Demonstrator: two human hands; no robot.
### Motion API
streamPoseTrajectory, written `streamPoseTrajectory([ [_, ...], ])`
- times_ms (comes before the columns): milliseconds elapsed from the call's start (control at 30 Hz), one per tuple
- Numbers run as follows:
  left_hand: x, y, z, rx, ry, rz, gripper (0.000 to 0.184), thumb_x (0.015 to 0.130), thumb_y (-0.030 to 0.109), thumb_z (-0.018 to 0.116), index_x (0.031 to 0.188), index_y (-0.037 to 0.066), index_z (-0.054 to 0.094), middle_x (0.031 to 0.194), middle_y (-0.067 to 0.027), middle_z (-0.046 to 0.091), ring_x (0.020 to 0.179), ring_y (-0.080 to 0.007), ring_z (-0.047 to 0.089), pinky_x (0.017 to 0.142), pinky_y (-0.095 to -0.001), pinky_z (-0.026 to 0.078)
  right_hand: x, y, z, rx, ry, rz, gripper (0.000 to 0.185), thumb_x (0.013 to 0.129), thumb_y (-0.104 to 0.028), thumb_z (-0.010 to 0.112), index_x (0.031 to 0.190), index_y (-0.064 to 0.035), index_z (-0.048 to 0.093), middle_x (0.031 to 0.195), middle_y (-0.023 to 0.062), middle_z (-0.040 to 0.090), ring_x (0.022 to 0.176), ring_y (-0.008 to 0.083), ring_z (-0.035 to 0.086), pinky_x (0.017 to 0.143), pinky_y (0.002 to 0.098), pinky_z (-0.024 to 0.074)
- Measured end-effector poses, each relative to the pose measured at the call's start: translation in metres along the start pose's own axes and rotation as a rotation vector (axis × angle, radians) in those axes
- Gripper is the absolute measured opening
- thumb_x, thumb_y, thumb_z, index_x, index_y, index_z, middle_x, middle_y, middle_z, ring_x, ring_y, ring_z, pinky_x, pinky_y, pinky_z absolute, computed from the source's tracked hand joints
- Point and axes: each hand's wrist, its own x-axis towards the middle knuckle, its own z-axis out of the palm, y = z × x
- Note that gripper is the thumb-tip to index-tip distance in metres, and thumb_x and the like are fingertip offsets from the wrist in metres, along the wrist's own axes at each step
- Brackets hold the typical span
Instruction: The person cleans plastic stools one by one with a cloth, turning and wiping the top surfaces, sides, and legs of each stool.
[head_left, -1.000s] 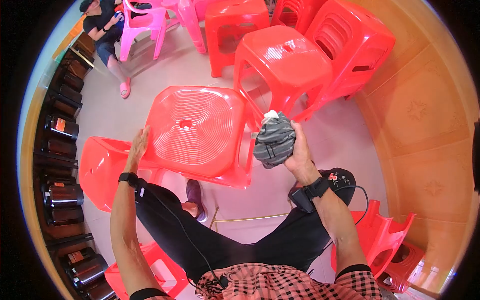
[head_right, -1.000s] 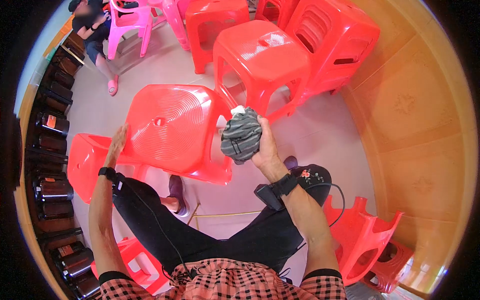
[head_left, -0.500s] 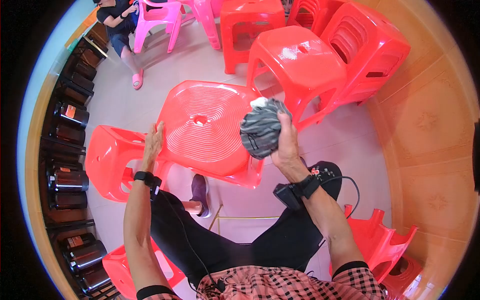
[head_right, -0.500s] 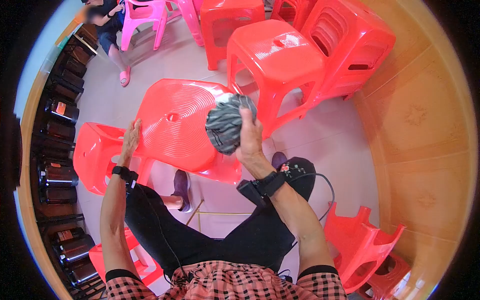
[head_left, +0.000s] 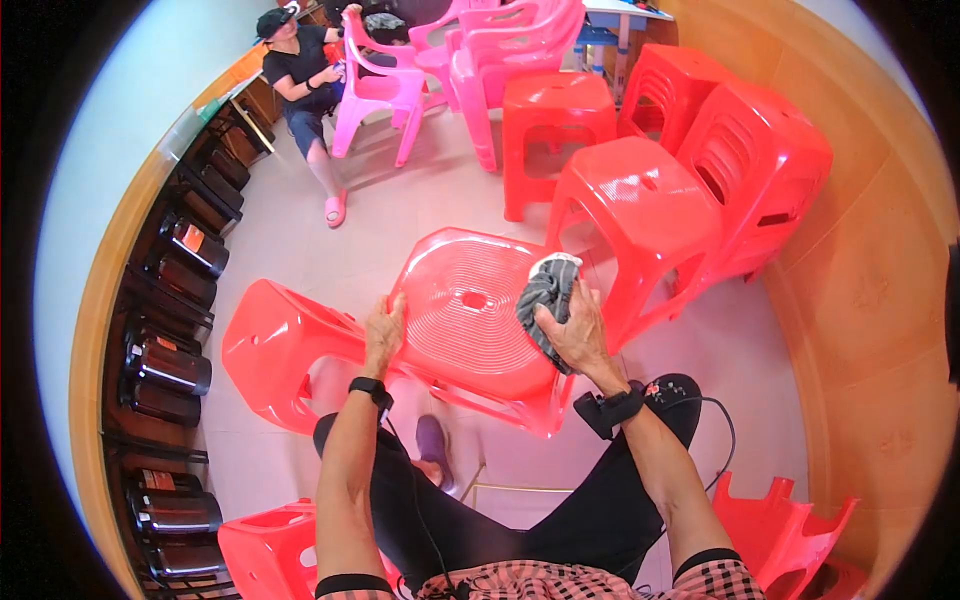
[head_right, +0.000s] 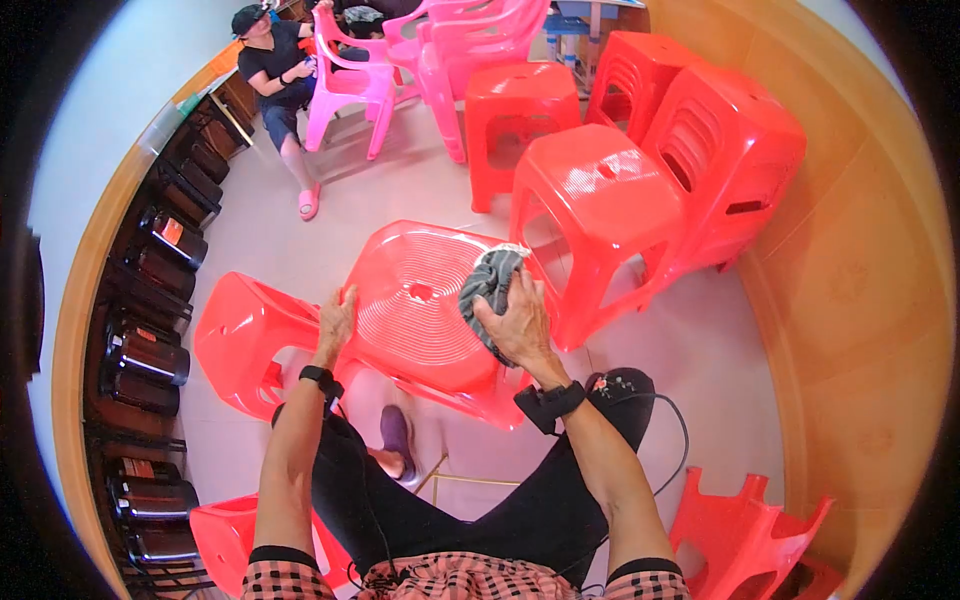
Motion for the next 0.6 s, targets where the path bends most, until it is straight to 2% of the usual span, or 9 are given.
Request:
streamPoseTrajectory([
  [133,-0.006,0.002,-0.001,-0.129,0.004,0.006,0.044,0.092,0.040,0.049,0.098,-0.003,0.056,0.090,-0.0253,0.061,0.083,-0.0326,0.059,0.076,-0.0421,0.044,0.001,0.005,0.006,-0.012,0.023,0.016,0.059,0.074,-0.035,0.063,0.116,0.0035,0.047,0.108,0.0196,0.050,0.098,0.0373,0.045,0.089,0.0468,0.0392],
  [233,-0.001,-0.014,0.005,-0.075,0.045,0.064,0.041,0.094,0.038,0.045,0.096,-0.001,0.056,0.085,-0.0254,0.058,0.078,-0.0337,0.057,0.073,-0.0422,0.044,0.000,0.004,0.007,-0.016,0.068,-0.014,0.055,0.076,-0.033,0.063,0.115,0.0025,0.048,0.106,0.0189,0.051,0.096,0.0370,0.046,0.087,0.0458,0.0396],
  [367,-0.015,-0.019,0.007,-0.074,-0.025,-0.043,0.039,0.096,0.035,0.040,0.095,-0.001,0.055,0.083,-0.0254,0.056,0.077,-0.0354,0.056,0.072,-0.0418,0.043,0.002,0.006,0.005,-0.008,0.059,-0.069,0.049,0.076,-0.032,0.063,0.111,-0.0008,0.050,0.101,0.0178,0.054,0.091,0.0365,0.048,0.085,0.0451,0.0396],
  [433,-0.031,-0.019,0.003,-0.160,0.029,-0.034,0.038,0.096,0.033,0.038,0.094,-0.002,0.051,0.080,-0.0255,0.055,0.075,-0.0365,0.055,0.070,-0.0422,0.043,-0.001,0.002,0.000,0.000,0.016,-0.059,0.048,0.076,-0.032,0.063,0.111,-0.0007,0.051,0.101,0.0176,0.054,0.091,0.0361,0.048,0.084,0.0448,0.0397],
  [500,-0.047,-0.027,0.000,-0.193,-0.016,-0.022,0.037,0.096,0.033,0.038,0.095,-0.002,0.050,0.080,-0.0259,0.055,0.076,-0.0368,0.055,0.070,-0.0425,0.043,0.002,0.008,-0.005,-0.005,-0.020,-0.125,0.048,0.075,-0.032,0.064,0.109,-0.0006,0.052,0.099,0.0172,0.055,0.091,0.0353,0.048,0.084,0.0437,0.0402],
  [567,-0.061,-0.044,-0.009,-0.222,-0.056,-0.016,0.037,0.096,0.033,0.039,0.096,-0.002,0.049,0.081,-0.0263,0.055,0.077,-0.0371,0.055,0.070,-0.0428,0.043,-0.001,0.011,-0.010,-0.011,-0.062,-0.105,0.048,0.074,-0.032,0.064,0.108,-0.0005,0.053,0.098,0.0171,0.055,0.091,0.0351,0.048,0.084,0.0436,0.0403],
  [600,-0.067,-0.050,-0.015,-0.179,-0.143,-0.033,0.037,0.096,0.032,0.039,0.099,-0.003,0.049,0.082,-0.0262,0.055,0.079,-0.0360,0.055,0.071,-0.0426,0.043,-0.002,0.011,-0.011,-0.008,-0.098,-0.090,0.048,0.074,-0.032,0.064,0.108,-0.0003,0.053,0.097,0.0170,0.055,0.090,0.0349,0.048,0.083,0.0435,0.0405],
])
